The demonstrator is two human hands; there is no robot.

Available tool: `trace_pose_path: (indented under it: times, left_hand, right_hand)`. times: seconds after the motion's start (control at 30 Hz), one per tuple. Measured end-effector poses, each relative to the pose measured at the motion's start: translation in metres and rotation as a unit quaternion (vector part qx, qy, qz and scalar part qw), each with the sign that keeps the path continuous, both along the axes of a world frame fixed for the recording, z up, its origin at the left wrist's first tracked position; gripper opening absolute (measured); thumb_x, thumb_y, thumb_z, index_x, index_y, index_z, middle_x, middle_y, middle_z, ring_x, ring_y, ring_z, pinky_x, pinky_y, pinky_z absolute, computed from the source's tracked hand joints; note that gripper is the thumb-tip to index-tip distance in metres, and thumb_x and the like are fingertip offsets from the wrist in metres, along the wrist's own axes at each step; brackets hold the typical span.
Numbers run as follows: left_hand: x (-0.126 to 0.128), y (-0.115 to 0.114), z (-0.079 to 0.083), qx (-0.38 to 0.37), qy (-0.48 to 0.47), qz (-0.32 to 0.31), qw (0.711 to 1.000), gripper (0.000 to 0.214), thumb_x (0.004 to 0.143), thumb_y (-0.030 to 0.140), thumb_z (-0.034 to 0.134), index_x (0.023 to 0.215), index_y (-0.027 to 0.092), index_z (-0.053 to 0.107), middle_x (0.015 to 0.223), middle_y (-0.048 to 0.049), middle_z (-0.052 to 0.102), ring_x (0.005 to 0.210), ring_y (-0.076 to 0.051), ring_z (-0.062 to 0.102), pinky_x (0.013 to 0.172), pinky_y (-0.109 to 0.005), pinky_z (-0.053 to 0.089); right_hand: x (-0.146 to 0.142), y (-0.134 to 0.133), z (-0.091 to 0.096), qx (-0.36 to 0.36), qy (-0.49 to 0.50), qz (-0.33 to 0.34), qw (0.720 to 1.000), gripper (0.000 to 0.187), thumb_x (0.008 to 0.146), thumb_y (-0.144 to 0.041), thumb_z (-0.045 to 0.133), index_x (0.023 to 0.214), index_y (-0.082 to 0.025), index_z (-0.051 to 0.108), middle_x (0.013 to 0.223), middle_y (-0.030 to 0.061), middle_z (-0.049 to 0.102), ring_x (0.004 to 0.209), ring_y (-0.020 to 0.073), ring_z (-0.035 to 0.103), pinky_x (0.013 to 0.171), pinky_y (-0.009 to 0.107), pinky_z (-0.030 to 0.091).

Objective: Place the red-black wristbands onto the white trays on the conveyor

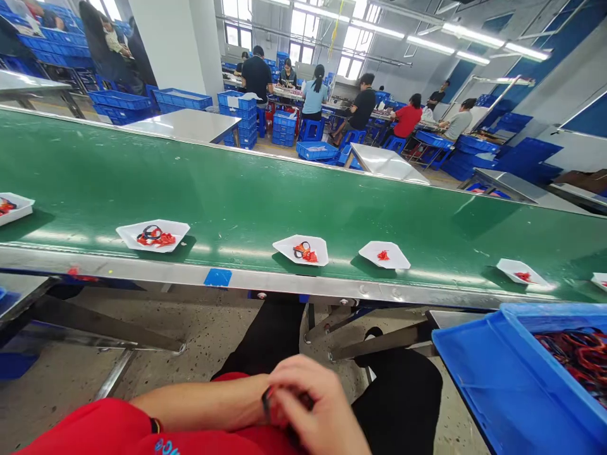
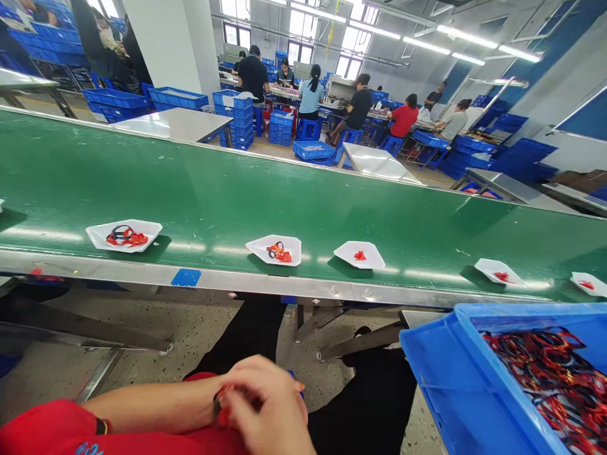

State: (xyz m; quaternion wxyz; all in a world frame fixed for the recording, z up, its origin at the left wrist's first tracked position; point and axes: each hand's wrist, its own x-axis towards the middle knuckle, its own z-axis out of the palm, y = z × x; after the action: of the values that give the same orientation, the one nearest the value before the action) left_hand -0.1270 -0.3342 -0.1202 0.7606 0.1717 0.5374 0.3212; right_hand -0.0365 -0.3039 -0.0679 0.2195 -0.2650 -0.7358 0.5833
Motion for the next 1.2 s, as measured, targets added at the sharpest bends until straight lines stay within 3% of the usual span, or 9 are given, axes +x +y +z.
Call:
trace_pose_path:
  times: [0.07,0.13,0.2,0.37,0.6,0.9,1.0,1.1,1.2]
  left_hand:
    - [0.001,0.008,-0.004,-0.032,-0.085,-0.055,0.994,0.048,0.084,0.051,0.035,0.073,0.016,0.066,0.067,-0.007,0.065,0.066,-0.025,0.067,0.04,-0.027,0.047]
    - [0.001,0.015,-0.012,-0.059,-0.219,-0.108,0.968,0.041,0.078,0.051,0.048,0.075,0.014,0.065,0.074,-0.0098,0.068,0.066,-0.021,0.067,0.036,-0.019,0.042]
    - [0.001,0.019,-0.02,-0.066,-0.298,-0.121,0.944,0.041,0.076,0.051,0.052,0.081,0.013,0.065,0.084,-0.0114,0.069,0.071,-0.021,0.068,0.037,-0.017,0.041]
    - [-0.004,0.022,-0.032,-0.059,-0.31,-0.1,0.944,0.043,0.075,0.052,0.054,0.087,0.012,0.063,0.094,-0.0123,0.068,0.083,-0.024,0.067,0.041,-0.018,0.044]
    - [-0.006,0.025,-0.025,-0.068,-0.29,-0.046,0.954,0.042,0.074,0.052,0.057,0.086,0.012,0.061,0.092,-0.0109,0.068,0.083,-0.023,0.067,0.041,-0.017,0.044]
    - [-0.007,0.026,-0.017,-0.081,-0.298,0.015,0.951,0.036,0.074,0.045,0.06,0.087,0.011,0.061,0.079,-0.0075,0.069,0.069,-0.02,0.068,0.04,-0.017,0.043]
    - [-0.007,0.027,-0.015,-0.08,-0.306,0.045,0.947,0.035,0.075,0.044,0.06,0.085,0.011,0.06,0.074,-0.007,0.069,0.061,-0.017,0.066,0.039,-0.017,0.043]
    - [-0.01,0.028,-0.014,-0.094,-0.314,0.098,0.94,0.036,0.076,0.045,0.06,0.09,0.013,0.059,0.074,-0.0068,0.069,0.065,-0.019,0.067,0.042,-0.02,0.048]
    - [-0.014,0.031,-0.011,-0.095,-0.334,0.17,0.922,0.037,0.075,0.044,0.061,0.096,0.014,0.059,0.088,-0.0105,0.07,0.083,-0.024,0.068,0.056,-0.026,0.054]
  right_hand:
    - [0.012,0.013,0.002,-0.159,0.089,-0.14,0.973,0.013,0.079,-0.023,0.061,0.084,-0.027,0.071,0.085,0.0012,0.069,0.073,0.0148,0.063,0.063,0.024,0.05]
    - [0.025,0.027,0.001,-0.289,0.192,-0.256,0.902,0.011,0.073,-0.029,0.069,0.084,-0.026,0.071,0.085,0.0013,0.068,0.066,0.0121,0.06,0.056,0.022,0.049]
    - [0.037,0.037,-0.002,-0.348,0.259,-0.313,0.845,0.019,0.066,-0.03,0.076,0.085,-0.026,0.071,0.089,0.0016,0.068,0.065,0.0098,0.058,0.053,0.019,0.048]
    - [0.05,0.046,-0.01,-0.368,0.296,-0.342,0.813,0.02,0.068,-0.028,0.076,0.087,-0.026,0.07,0.093,0.0005,0.067,0.067,0.0073,0.058,0.055,0.017,0.049]
    - [0.046,0.045,-0.016,-0.421,0.338,-0.319,0.779,0.021,0.068,-0.03,0.074,0.088,-0.029,0.068,0.094,-0.0003,0.064,0.069,0.0079,0.054,0.055,0.018,0.047]
    - [0.04,0.035,-0.012,-0.465,0.413,-0.226,0.75,0.022,0.065,-0.024,0.076,0.081,-0.029,0.063,0.073,-0.0037,0.044,0.05,0.0073,0.033,0.042,0.015,0.039]
    - [0.039,0.033,-0.017,-0.458,0.409,-0.216,0.759,0.023,0.062,-0.026,0.078,0.077,-0.028,0.061,0.068,-0.005,0.039,0.047,0.0069,0.028,0.04,0.015,0.035]
    - [0.037,0.039,-0.02,-0.43,0.377,-0.209,0.793,0.018,0.066,-0.031,0.075,0.077,-0.028,0.062,0.07,-0.0044,0.045,0.048,0.0059,0.032,0.042,0.016,0.034]
    - [0.032,0.059,-0.013,-0.308,0.273,-0.246,0.877,0.013,0.073,-0.033,0.069,0.084,-0.027,0.065,0.084,-0.0006,0.059,0.059,0.007,0.047,0.049,0.018,0.038]
